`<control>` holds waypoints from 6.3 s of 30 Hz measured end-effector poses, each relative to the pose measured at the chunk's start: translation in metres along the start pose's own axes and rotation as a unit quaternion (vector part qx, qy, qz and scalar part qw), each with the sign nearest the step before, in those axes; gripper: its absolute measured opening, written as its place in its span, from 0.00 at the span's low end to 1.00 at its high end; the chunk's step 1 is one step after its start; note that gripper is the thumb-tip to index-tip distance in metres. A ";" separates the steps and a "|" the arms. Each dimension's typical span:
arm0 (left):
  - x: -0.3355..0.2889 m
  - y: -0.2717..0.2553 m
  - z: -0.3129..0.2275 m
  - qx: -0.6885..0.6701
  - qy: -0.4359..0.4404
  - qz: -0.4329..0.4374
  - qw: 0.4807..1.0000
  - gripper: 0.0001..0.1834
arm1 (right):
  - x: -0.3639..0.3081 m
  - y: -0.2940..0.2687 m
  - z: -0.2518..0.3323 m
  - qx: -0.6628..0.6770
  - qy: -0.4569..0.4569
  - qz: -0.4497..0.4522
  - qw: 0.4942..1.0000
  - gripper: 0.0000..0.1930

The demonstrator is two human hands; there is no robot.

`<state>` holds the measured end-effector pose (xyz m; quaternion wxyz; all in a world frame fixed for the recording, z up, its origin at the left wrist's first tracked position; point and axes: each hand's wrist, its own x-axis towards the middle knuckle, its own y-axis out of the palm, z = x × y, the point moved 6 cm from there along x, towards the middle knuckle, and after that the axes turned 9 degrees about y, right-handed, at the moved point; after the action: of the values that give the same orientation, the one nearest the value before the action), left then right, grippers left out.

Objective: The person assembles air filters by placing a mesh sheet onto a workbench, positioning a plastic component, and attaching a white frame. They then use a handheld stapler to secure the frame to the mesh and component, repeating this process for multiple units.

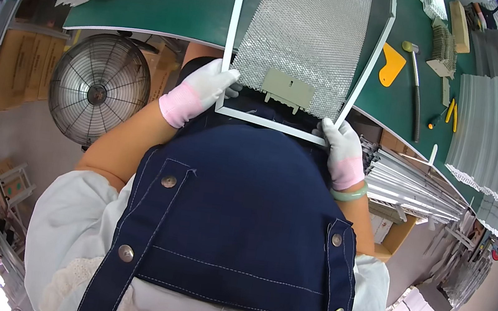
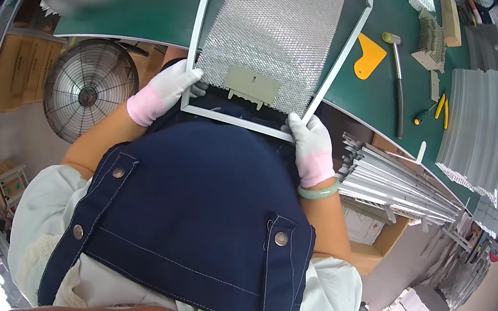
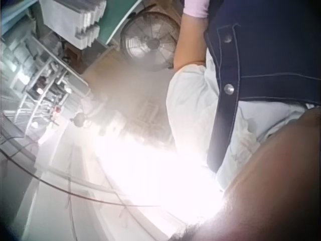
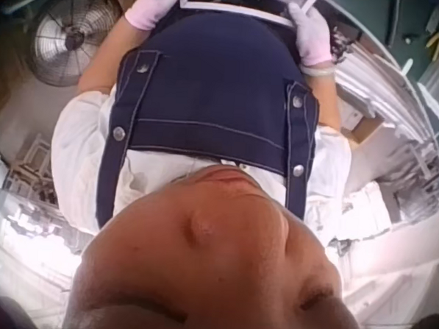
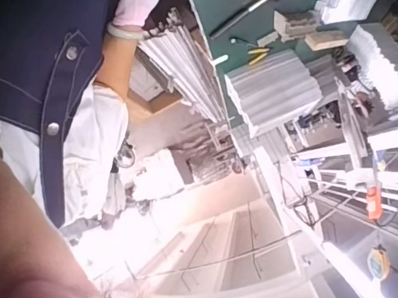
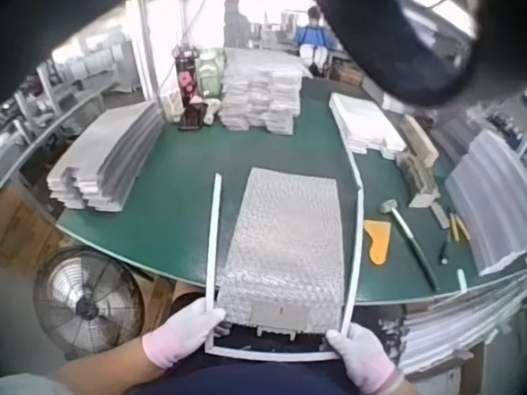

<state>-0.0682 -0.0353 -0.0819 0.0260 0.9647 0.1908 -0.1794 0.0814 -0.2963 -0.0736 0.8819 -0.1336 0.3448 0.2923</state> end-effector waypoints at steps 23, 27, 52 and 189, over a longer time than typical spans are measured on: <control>0.003 0.000 0.001 0.036 0.040 0.007 0.999 0.17 | 0.013 0.000 -0.014 0.101 -0.062 0.055 0.991 0.13; 0.003 -0.001 0.000 0.035 0.031 0.018 0.999 0.17 | 0.015 -0.006 -0.012 0.051 -0.043 0.055 0.996 0.14; 0.009 0.026 -0.002 -0.303 0.010 -0.098 0.948 0.21 | 0.014 0.018 0.010 0.288 -0.066 0.005 0.955 0.10; 0.037 -0.047 -0.252 0.023 0.361 -0.090 0.928 0.24 | -0.056 0.023 0.081 -0.094 -0.336 0.121 0.929 0.33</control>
<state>0.0309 0.0514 0.1411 -0.0835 0.9434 0.2692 0.1747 0.0771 -0.2666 0.0232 0.8873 -0.0673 0.0131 0.4561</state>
